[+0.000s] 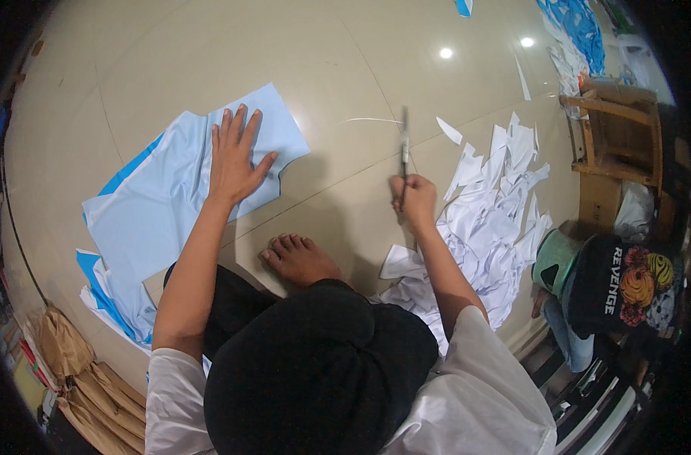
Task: The person sits on the floor and uses scissors to cut a piece of light blue fabric. They smooth the fabric with their hands and carefully trim the edges, creating a pile of cut fabric scraps.
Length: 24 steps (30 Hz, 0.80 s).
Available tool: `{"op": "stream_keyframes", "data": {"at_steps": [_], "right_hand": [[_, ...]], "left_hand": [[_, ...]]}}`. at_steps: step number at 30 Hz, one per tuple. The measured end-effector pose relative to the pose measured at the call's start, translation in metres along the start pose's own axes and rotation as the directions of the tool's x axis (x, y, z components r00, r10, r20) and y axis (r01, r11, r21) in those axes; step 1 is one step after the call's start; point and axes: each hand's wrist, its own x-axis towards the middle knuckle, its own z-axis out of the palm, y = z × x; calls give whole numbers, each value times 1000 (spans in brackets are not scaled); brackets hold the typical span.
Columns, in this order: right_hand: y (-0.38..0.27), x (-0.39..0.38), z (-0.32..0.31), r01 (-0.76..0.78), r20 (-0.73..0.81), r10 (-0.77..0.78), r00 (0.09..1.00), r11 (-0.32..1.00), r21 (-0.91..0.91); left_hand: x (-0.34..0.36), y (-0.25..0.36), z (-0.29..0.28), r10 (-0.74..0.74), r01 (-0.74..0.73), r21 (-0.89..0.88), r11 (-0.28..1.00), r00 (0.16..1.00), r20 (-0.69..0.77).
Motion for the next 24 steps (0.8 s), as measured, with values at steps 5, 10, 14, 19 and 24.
{"op": "stream_keyframes", "data": {"at_steps": [5, 10, 14, 19, 24], "right_hand": [[24, 12, -57, 16, -361, -61, 931, 992, -127], [31, -4, -44, 135, -181, -131, 975, 991, 10], [16, -32, 12, 156, 110, -159, 981, 987, 39], [-3, -56, 56, 99, 329, -73, 942, 993, -62], [-10, -58, 79, 39, 383, -2, 924, 995, -90]], "left_hand": [[-2, 0, 17, -93, 99, 146, 984, 994, -47], [-9, 10, 28, -250, 271, 135, 953, 956, -153], [-21, 27, 42, -373, 415, 176, 893, 899, -231], [-15, 41, 34, -247, 273, 117, 955, 949, -198], [-2, 33, 30, 16, -30, -85, 996, 987, -161]]}}
